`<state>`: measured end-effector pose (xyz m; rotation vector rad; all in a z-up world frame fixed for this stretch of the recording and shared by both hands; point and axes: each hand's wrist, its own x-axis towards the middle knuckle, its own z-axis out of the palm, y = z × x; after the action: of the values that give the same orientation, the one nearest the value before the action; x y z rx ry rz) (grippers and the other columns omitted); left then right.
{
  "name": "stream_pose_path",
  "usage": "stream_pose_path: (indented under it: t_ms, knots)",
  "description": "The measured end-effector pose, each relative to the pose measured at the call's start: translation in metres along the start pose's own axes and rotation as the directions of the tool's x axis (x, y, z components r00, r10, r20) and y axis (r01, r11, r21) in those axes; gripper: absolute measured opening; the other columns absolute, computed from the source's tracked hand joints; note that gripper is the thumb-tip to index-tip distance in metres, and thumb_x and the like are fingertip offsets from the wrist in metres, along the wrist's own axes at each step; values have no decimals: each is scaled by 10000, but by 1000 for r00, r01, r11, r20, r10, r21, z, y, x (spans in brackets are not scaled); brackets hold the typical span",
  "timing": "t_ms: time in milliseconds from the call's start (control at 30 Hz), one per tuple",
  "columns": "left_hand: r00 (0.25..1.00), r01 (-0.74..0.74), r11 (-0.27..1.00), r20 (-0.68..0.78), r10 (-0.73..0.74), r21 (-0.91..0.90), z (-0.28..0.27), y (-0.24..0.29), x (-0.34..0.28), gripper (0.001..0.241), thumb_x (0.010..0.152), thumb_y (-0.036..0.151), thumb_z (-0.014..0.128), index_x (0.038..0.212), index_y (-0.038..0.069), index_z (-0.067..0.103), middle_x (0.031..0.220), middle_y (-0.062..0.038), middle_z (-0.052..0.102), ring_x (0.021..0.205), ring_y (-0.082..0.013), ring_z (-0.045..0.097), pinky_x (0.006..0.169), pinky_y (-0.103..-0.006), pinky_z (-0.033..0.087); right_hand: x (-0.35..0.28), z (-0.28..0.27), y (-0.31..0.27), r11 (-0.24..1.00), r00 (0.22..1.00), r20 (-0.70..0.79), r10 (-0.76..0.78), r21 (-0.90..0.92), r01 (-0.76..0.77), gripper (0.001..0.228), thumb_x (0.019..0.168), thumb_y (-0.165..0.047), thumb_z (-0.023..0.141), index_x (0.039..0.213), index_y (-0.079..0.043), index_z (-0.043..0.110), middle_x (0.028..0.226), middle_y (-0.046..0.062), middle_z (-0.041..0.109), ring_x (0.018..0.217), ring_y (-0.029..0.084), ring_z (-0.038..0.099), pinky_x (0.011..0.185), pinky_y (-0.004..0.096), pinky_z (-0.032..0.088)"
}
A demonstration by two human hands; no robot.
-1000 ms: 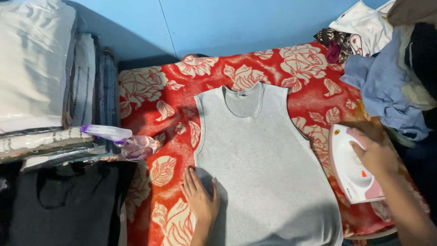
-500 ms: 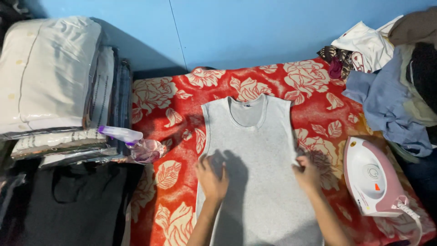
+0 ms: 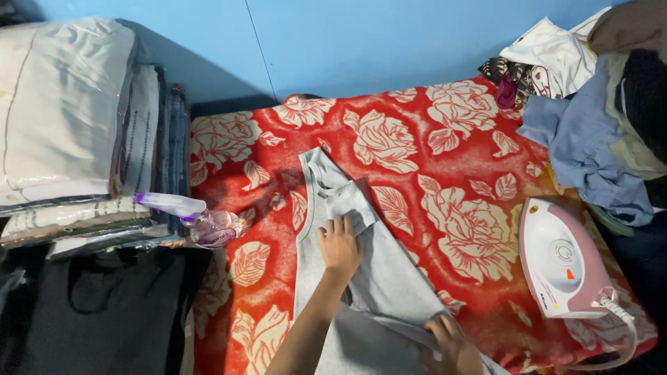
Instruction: The person lays a gray sleeveless top on a floral-patterned surface, sprays it with water, and irons it with a pink iron. They flip the garment to iron the other side, then fold it neatly and place it on a stack of other clothes.
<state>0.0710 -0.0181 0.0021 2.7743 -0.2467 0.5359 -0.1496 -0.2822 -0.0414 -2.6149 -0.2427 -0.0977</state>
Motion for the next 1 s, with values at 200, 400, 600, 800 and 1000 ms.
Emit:
stream_pose_path:
  t_ms: [200, 400, 600, 800, 1000]
  knots:
    - [905, 417, 887, 177, -386, -199, 55, -38, 23, 453, 768, 166, 687, 1154, 41, 486, 1052, -169, 642, 890, -388, 667, 740, -483, 557, 38, -66, 4, 756, 748, 376, 546, 162, -634, 449, 911, -427, 557, 1334, -281, 591, 1142, 30, 804, 999, 243, 772, 891, 365, 572]
    - [596, 412, -215, 440, -671, -886, -83, -78, 75, 515, 900, 324, 713, 1311, 28, 617, 1160, -91, 672, 1046, -175, 652, 936, -317, 532, 103, -174, 44, 856, 785, 342, 516, -178, -485, 780, 611, -401, 967, 1323, -265, 681, 1151, -48, 852, 934, 151, 864, 843, 270, 666]
    - [555, 338, -103, 286, -781, -935, -164, -118, 178, 426, 965, 445, 546, 1064, 31, 579, 903, -118, 638, 757, -207, 669, 673, -374, 626, 247, -198, 92, 828, 849, 79, 522, 194, -527, 531, 934, -198, 680, 1383, 80, 621, 1176, 225, 748, 951, 307, 698, 805, 388, 542]
    - [624, 454, 145, 198, -756, -879, -182, -140, 296, 326, 1051, 275, 455, 1199, 8, 571, 1060, -179, 696, 814, -232, 770, 671, -297, 707, 417, -302, 96, 935, 980, -18, 198, -296, -194, 592, 798, -480, 831, 1223, -71, 784, 1055, 143, 804, 786, 320, 739, 733, 399, 572]
    - [658, 144, 124, 1, -753, -982, -255, -129, 354, 477, 972, 428, 467, 1132, 9, 629, 880, -111, 696, 643, -152, 753, 597, -237, 708, 432, -385, 76, 694, 783, -512, -352, -704, -148, 447, 894, 9, 784, 1233, -272, 862, 1026, 12, 671, 879, 142, 566, 741, 271, 487]
